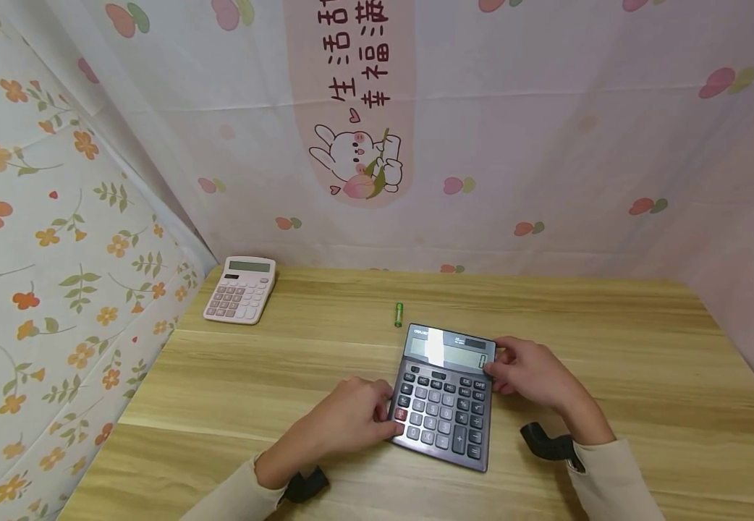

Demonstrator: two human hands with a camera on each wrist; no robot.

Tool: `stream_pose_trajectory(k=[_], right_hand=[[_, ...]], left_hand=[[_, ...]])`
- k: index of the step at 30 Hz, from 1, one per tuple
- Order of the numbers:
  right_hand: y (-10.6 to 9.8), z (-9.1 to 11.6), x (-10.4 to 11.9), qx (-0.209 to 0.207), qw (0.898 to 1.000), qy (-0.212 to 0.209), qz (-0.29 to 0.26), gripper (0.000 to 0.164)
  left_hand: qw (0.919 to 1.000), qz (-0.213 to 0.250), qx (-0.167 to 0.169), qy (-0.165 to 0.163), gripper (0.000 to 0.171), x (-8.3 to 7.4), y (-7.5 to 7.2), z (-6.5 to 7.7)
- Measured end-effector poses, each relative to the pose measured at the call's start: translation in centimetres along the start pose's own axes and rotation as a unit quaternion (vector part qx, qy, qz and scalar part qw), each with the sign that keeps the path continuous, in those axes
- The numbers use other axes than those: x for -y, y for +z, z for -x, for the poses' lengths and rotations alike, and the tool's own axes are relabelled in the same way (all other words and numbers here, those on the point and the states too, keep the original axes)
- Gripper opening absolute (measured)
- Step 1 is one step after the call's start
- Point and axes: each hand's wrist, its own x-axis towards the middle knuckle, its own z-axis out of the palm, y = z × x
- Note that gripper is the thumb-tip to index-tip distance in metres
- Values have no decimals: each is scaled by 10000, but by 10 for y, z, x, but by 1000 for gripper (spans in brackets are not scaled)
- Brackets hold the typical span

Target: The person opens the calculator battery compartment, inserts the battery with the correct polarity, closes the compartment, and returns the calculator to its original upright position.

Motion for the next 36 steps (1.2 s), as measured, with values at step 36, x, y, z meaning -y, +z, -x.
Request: stream_pose_trajectory(k=[36], right_hand=[[-11, 6, -1, 101, 9995, 150, -259, 65]], left_hand=[[9992, 252, 296, 53, 90, -14, 12, -16]])
